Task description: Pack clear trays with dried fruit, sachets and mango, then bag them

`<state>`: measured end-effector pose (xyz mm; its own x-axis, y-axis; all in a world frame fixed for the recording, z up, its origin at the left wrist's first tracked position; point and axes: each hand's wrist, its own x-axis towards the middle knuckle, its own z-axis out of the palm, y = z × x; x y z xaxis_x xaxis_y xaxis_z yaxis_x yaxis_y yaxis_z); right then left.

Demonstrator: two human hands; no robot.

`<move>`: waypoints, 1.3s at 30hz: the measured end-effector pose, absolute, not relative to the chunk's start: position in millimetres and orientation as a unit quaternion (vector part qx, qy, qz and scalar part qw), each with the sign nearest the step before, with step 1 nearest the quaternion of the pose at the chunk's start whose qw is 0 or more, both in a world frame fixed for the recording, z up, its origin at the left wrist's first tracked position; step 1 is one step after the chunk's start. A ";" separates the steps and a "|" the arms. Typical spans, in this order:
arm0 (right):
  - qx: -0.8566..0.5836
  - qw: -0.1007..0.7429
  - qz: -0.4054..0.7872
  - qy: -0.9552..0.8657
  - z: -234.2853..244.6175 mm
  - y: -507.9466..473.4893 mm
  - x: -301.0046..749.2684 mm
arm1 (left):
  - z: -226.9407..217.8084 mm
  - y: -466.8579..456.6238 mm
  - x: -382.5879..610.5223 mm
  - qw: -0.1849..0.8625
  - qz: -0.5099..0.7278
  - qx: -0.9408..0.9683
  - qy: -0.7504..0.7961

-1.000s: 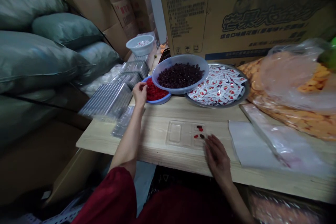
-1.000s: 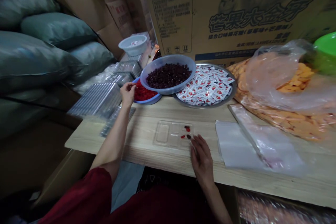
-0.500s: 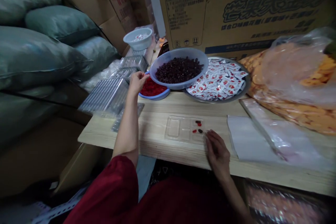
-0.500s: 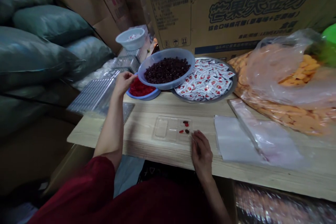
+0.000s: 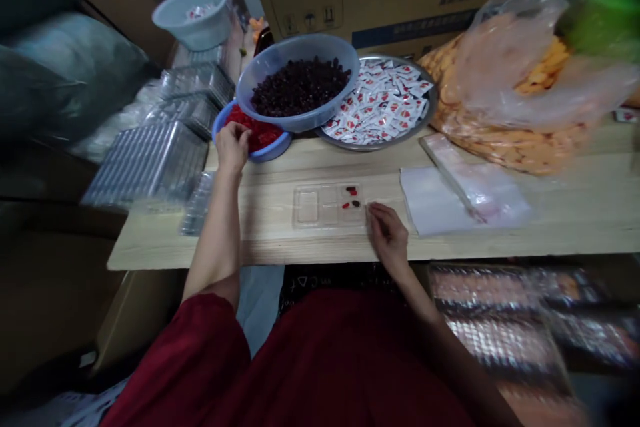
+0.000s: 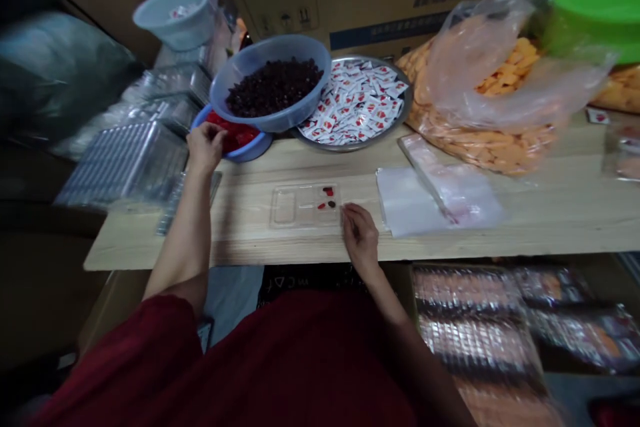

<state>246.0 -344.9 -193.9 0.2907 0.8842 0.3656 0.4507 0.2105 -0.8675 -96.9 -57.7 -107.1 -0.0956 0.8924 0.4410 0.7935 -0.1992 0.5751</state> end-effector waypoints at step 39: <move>-0.571 0.510 0.042 -0.642 -87.8 -220.1 304.1 | -170.0 -275.3 67.9 0.243 0.363 0.835 0.334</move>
<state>304.1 -220.1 -87.8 0.1724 0.7755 0.6073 0.6896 0.3453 -0.6366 67.9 -275.3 -170.0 0.5123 0.7352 0.4439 0.3814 -0.6579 0.6494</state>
